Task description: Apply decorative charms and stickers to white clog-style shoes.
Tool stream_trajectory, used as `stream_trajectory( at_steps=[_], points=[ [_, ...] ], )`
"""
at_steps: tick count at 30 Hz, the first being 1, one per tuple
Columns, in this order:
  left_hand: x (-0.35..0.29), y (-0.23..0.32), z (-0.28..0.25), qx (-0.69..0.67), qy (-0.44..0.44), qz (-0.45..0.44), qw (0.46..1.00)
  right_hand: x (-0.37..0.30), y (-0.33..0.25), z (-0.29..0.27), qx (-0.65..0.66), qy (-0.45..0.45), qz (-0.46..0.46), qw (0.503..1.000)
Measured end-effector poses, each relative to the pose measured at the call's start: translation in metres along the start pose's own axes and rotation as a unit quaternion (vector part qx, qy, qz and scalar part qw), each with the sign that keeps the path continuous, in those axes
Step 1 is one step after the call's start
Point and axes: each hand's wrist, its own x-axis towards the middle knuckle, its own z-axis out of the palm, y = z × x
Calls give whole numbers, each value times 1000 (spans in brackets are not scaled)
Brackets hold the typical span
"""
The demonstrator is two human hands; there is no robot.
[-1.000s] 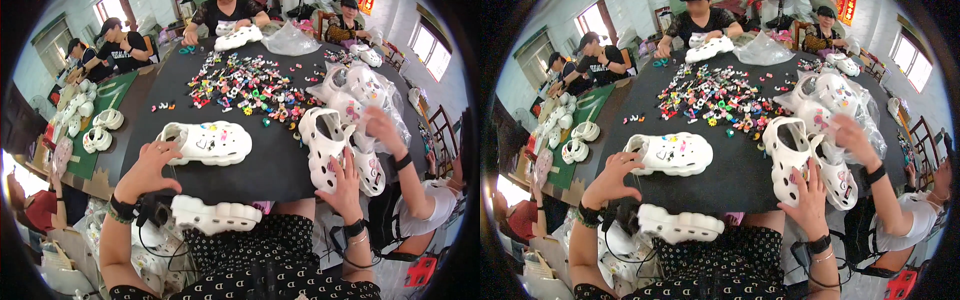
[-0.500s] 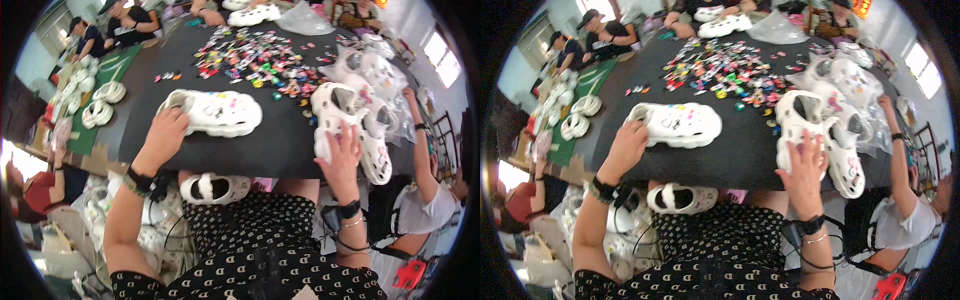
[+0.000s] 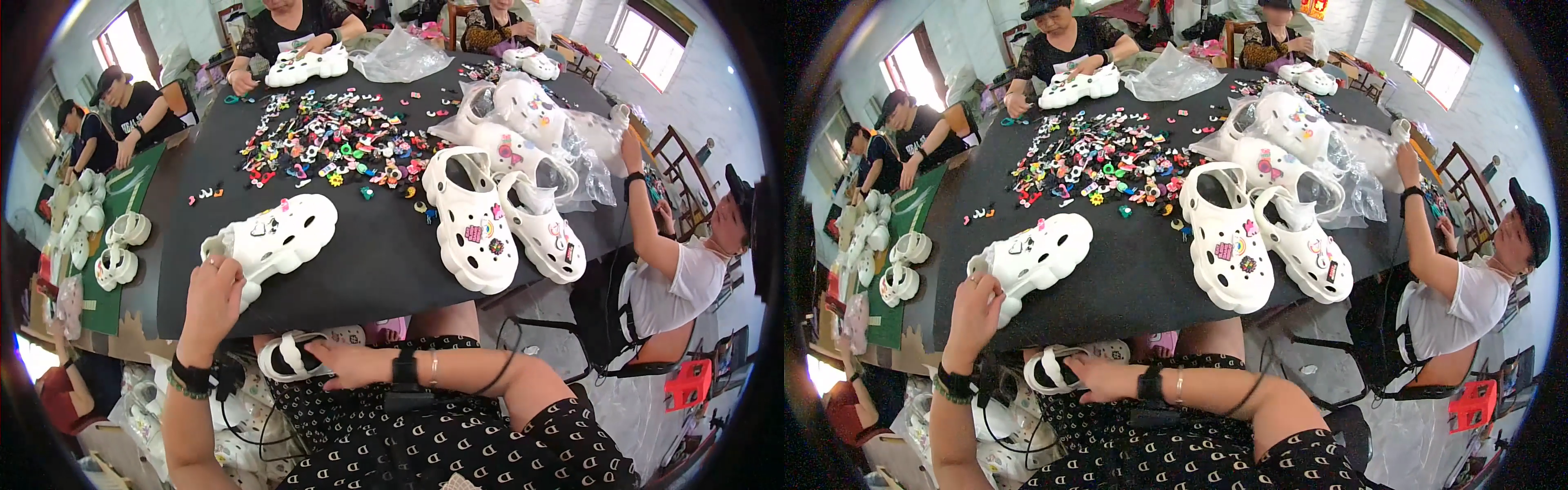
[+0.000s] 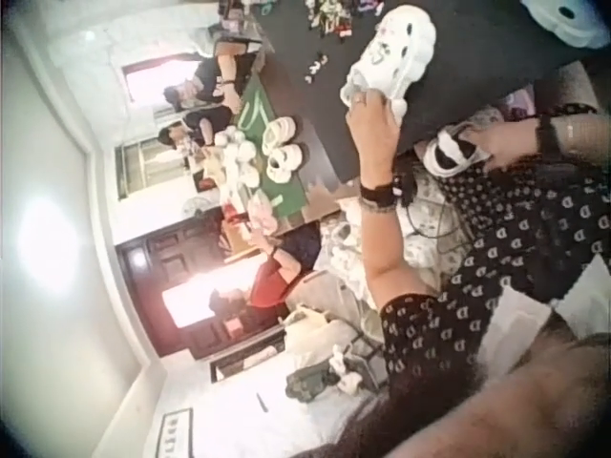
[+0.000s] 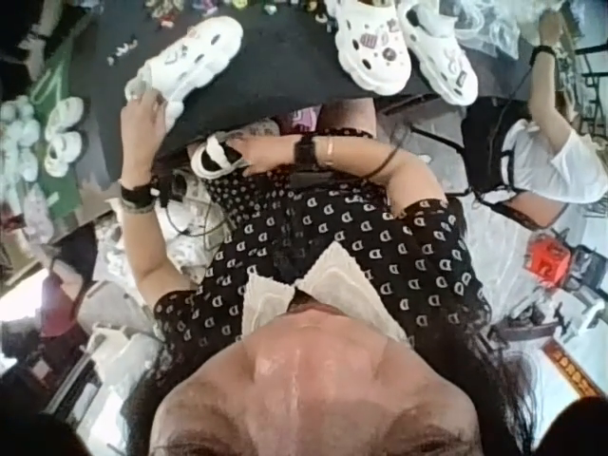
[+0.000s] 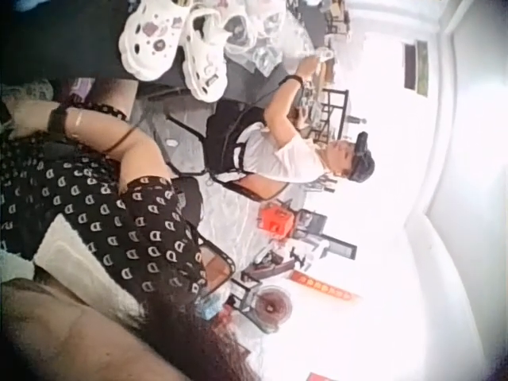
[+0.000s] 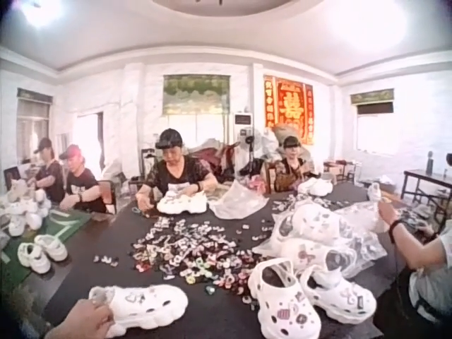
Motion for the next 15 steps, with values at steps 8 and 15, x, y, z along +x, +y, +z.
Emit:
stream_trajectory(
  at_steps=[8,15],
  points=[
    [-22,1,-12,-4,18,-58,998,43,39,82,10,-30,15,999],
    [-32,-11,-28,-82,11,-122,989,-4,-109,-50,40,-144,-157,976]
  ],
)
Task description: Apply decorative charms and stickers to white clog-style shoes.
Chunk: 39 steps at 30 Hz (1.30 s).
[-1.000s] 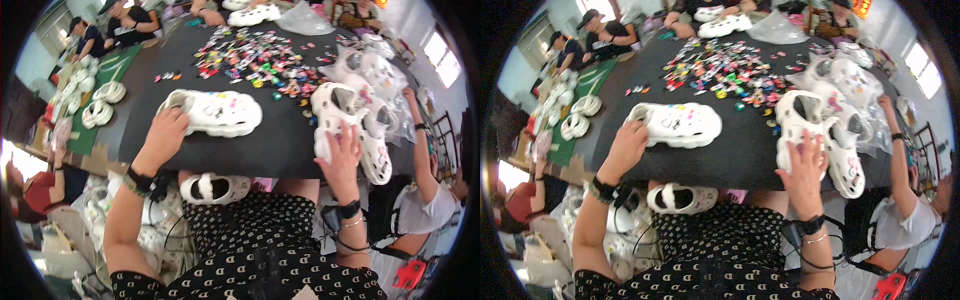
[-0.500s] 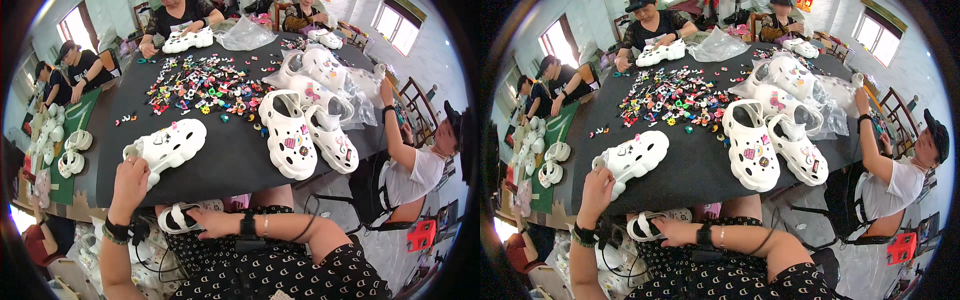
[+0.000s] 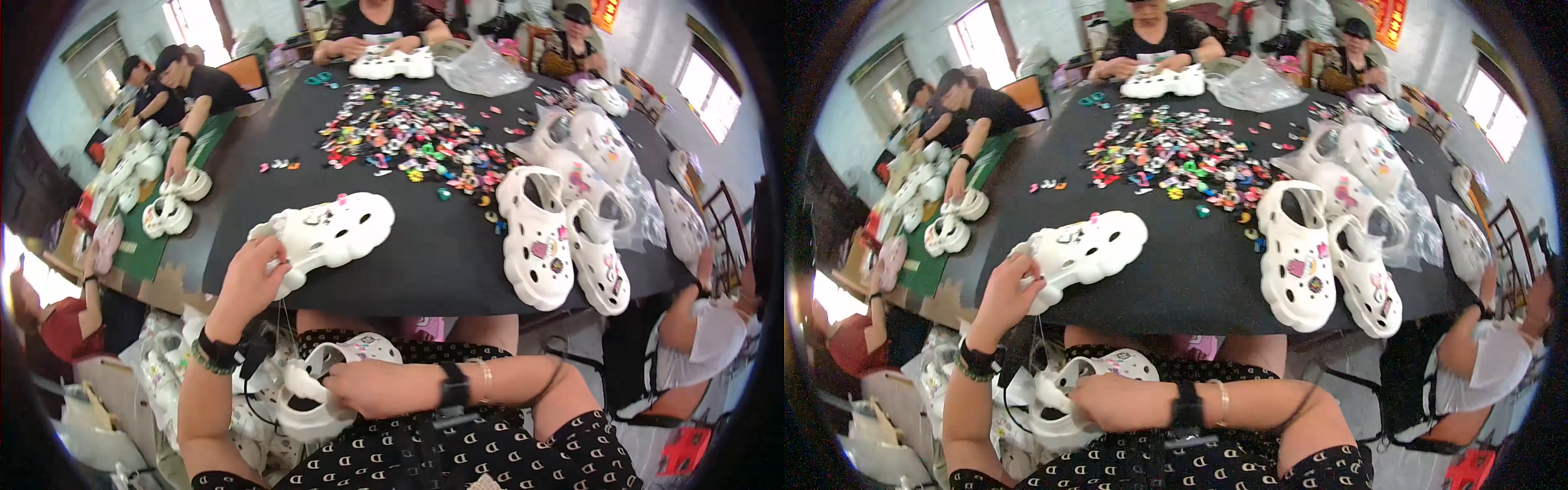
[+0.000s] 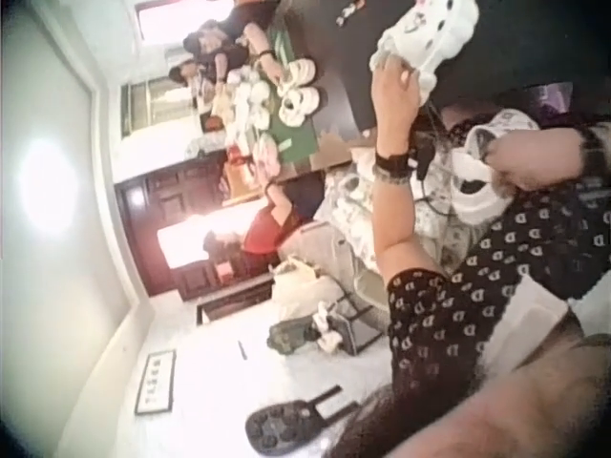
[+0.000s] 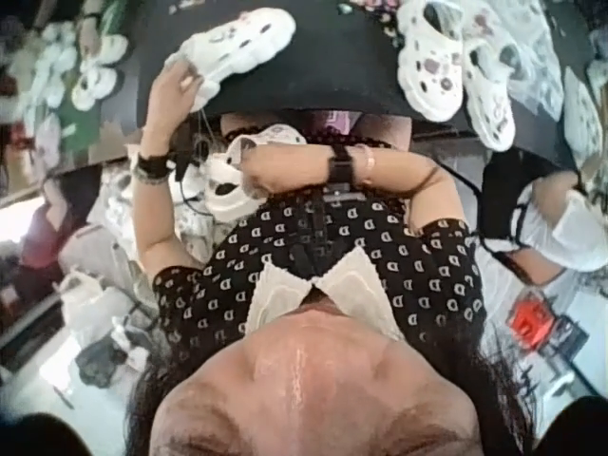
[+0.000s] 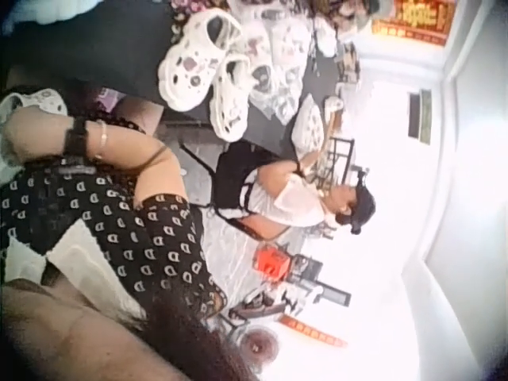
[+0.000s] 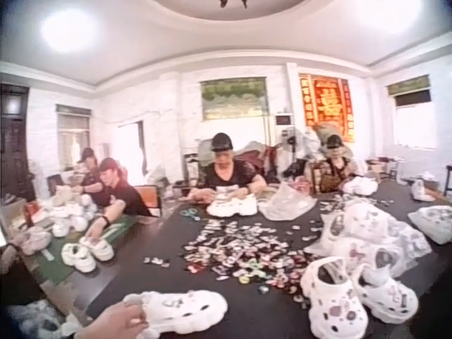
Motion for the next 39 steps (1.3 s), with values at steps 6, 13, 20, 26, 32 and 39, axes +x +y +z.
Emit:
stream_trajectory(
  at_steps=[6,13,20,26,32,39],
  points=[
    [9,-2,-13,-34,-49,-56,997,-26,-117,-81,-186,-19,22,982],
    [8,0,-17,-92,-114,-73,986,5,-37,-72,-334,87,72,936],
    [-3,20,-4,-29,-157,-79,984,29,-3,-47,-311,148,-15,939],
    [4,4,15,39,-141,-38,989,9,20,-46,-250,162,-87,951],
    [-18,-20,-15,55,-47,-89,993,-52,71,-54,-274,409,-1,870],
    [2,-146,-101,144,71,-239,958,-87,118,-40,-382,333,130,852]
  ],
)
